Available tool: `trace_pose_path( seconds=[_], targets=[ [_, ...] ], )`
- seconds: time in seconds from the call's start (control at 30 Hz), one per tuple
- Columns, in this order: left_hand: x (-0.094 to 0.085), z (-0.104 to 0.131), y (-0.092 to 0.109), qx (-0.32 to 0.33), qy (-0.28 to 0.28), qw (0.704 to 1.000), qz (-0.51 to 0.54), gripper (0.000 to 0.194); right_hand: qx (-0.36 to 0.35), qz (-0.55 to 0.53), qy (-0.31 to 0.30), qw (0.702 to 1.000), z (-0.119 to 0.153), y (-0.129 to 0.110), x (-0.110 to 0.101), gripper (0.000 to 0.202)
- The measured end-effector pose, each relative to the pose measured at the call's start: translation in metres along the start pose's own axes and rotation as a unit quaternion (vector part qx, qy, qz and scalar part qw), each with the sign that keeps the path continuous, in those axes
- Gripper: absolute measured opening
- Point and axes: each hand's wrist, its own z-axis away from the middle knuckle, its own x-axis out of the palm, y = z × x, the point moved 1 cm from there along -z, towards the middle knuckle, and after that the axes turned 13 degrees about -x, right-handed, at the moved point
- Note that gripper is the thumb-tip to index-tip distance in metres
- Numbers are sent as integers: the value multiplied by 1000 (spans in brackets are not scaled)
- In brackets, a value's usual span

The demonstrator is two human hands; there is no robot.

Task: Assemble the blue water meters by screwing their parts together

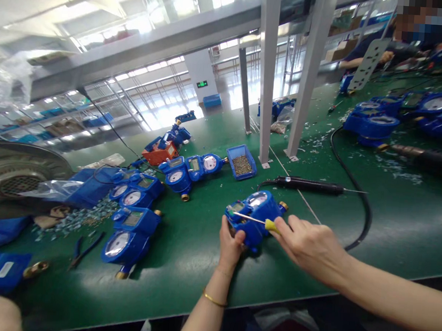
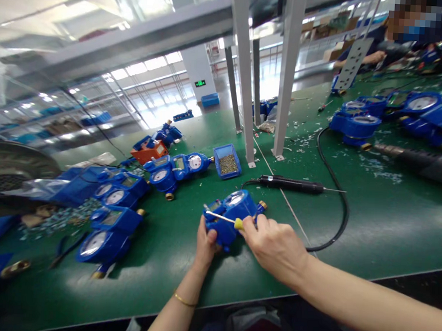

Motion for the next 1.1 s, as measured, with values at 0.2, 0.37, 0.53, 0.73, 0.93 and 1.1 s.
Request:
trace_pose_path(
  seconds=[0.2, 0.37, 0.53, 0.73, 0.93, 1.1],
  targets=[
    [-1, 3, -6, -8, -12, 998, 63, 106, 148, -1, -16, 989, -3, 54, -27, 46],
    [-7, 1, -6, 24, -28, 998, 41, 107, 262, -51, -128, 955, 33, 89, 17, 30],
    [-11, -1, 1, 38, -103, 993, 40, 105, 253, -83, -156, 951, 77, 76, 94, 29],
    [-23, -12, 5, 37, -152, 988, -12, 113, 163, -115, -152, 968, 80, 83, 111, 41],
    [-28, -22, 6, 48, -187, 980, -41, 114, 73, -324, -21, 943, -18, 80, 47, 57],
    [-26, -22, 11, 58, -188, 978, -66, 114, -63, -509, -118, 850, -70, 43, 57, 95]
  ],
)
